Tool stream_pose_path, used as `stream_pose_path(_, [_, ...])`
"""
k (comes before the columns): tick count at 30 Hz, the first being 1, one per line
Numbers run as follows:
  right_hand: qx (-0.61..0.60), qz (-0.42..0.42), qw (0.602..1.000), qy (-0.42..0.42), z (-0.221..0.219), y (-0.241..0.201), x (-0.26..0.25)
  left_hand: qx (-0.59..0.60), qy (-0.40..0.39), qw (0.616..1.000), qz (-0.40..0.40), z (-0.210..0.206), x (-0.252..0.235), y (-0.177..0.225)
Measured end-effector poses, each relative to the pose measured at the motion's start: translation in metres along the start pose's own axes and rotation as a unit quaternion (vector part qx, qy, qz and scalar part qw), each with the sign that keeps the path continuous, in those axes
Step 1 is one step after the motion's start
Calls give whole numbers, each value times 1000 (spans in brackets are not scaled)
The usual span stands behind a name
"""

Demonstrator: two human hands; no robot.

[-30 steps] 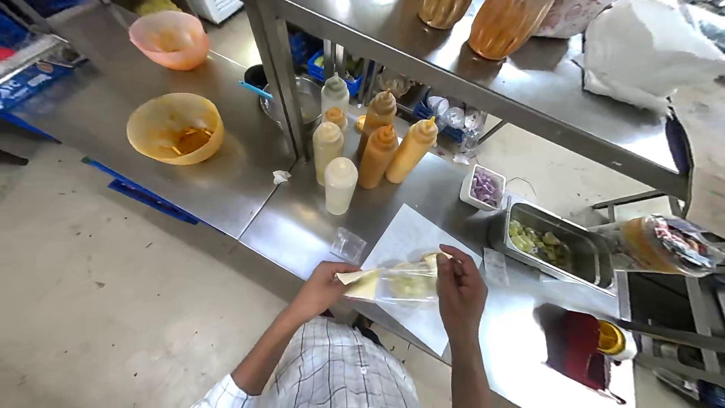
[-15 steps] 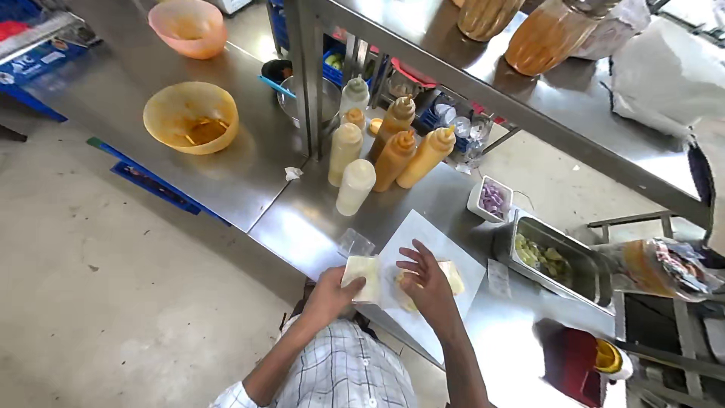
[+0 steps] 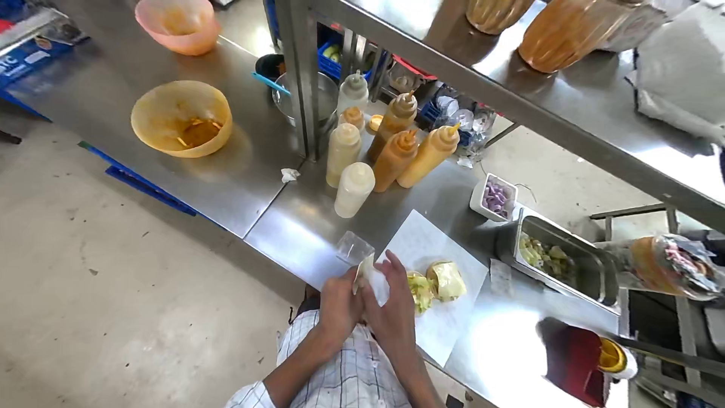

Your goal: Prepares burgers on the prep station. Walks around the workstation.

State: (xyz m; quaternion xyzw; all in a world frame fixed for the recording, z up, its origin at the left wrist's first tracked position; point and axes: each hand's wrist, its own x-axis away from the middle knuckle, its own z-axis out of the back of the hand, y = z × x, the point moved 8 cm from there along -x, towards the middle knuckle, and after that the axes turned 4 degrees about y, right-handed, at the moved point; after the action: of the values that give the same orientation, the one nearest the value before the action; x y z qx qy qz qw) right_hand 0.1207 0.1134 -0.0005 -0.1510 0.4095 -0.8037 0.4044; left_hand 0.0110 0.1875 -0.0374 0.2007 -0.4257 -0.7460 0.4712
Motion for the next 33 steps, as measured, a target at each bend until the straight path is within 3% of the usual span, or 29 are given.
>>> stream_pose_path(3, [-125,-13,992,19,17,20,-11,118,-45,990,63,-10,-10,-10])
stream_pose_path(6, [-242,-105,964,4,30,35,-12,282,-134,940,136,-24,-11,-16])
stream_pose_path(8, [-279,-121,953,-10,34,41,-12,334,-165,916,151,-27,-14,-11])
stream_pose_path(12, [-412,-171,895,-21,39,52,-13,342,-110,927,106,-15,-27,-15])
stream_pose_path(21, [-524,-320,789,24,33,89,-7,412,-110,871,243,-5,-23,-28])
stream_pose_path(25, [-624,-354,696,6,20,84,-3,458,-116,834,285,-15,-17,-34])
stream_pose_path(27, [-658,-359,662,-28,14,74,-3,450,-121,837,288,-23,-17,-40])
stream_pose_path(33, [-652,-350,669,-70,4,56,-1,332,-14,918,218,-25,-19,-49])
